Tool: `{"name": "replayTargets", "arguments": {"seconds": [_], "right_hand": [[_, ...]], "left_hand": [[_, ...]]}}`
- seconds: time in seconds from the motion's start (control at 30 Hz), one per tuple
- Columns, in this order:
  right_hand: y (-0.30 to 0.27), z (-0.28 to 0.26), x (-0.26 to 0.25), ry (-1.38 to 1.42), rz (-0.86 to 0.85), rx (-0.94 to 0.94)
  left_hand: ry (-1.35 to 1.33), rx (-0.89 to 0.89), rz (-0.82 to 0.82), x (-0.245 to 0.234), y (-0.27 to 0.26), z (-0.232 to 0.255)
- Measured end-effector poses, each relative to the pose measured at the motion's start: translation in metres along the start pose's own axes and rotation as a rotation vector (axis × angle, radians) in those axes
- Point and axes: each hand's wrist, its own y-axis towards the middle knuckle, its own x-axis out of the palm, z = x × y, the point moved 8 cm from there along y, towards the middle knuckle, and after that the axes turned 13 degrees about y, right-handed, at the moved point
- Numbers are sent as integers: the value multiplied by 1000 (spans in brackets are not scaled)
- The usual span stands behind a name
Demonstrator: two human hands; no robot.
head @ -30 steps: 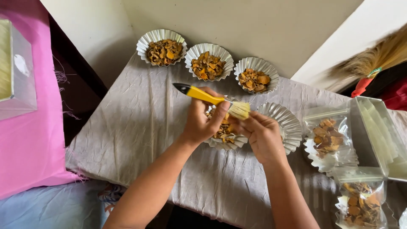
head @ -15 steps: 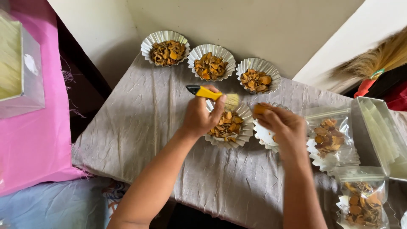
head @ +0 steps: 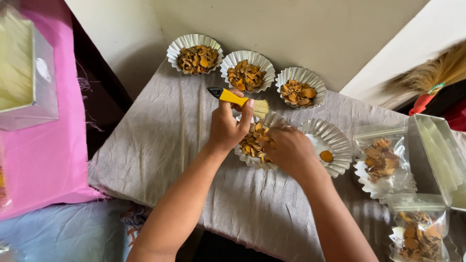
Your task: Cleaning and sorting dried tea leaves in small foil containers using a brush and manual picking.
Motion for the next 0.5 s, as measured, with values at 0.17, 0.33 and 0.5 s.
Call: {"name": "replayTargets", "arguments": {"seconds": [0.17,0.33,0.5], "right_hand": [[31,15,31,-140,59,-35],[11,18,9,32,78,-38],[-17,15,-22,454,129,90]], "left_hand": [[11,-23,-17,0,2,-6],[3,-43,-48,0,3,-2],[-109,-154,-112,0,7,-4]]}}
